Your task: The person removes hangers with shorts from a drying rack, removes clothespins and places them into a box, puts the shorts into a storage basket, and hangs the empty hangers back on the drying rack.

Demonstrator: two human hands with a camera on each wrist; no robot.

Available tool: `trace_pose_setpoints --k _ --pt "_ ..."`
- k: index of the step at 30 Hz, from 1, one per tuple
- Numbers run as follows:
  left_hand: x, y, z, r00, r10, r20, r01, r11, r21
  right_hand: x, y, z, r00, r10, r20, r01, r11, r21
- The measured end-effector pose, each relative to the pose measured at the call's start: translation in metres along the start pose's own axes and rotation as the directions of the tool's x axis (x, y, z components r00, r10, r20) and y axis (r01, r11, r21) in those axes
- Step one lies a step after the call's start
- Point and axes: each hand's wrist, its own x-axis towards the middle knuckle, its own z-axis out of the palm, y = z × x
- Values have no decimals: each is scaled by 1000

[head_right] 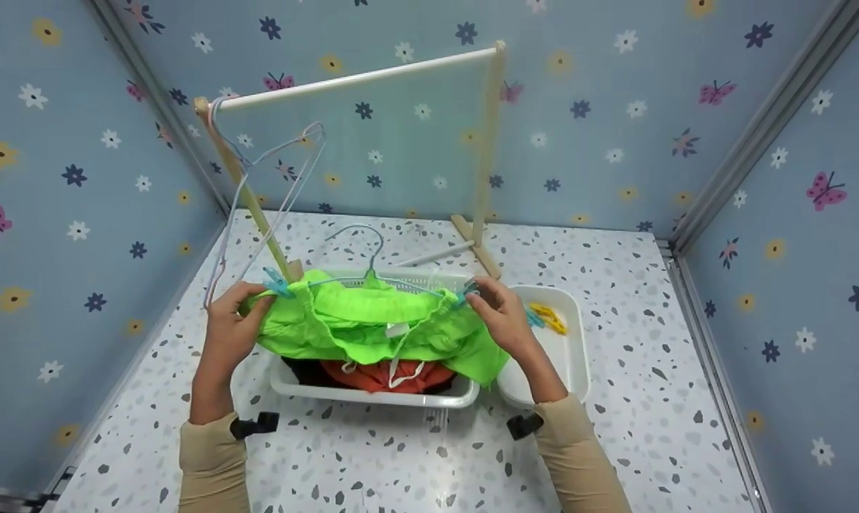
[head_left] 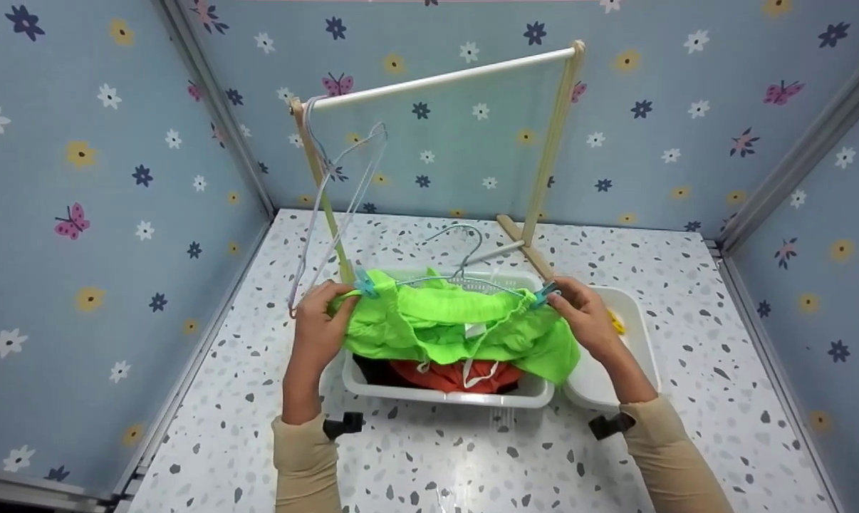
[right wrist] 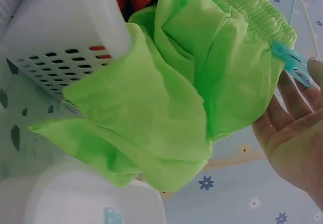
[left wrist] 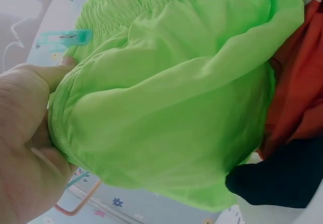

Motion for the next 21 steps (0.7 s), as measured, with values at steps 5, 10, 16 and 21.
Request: trace_pose_setpoints --k 5,10,16,21 --pt "-3 -2 3 1000 15 1 -15 1000 -10 -5 8 1 999 -10 -36 11 1000 28" --pt "-5 -3 3 1000 -13 10 13 1000 -22 -7 22 2 999 -31 -40 34 997 67" --pt "-6 -6 2 999 -15 30 16 999 -39 -5 43 1 993 -76 -85 86 990 116" --pt "-9 -9 0 997 -49 56 51 998 -42 -3 48 3 985 -113 -131 135 975 175"
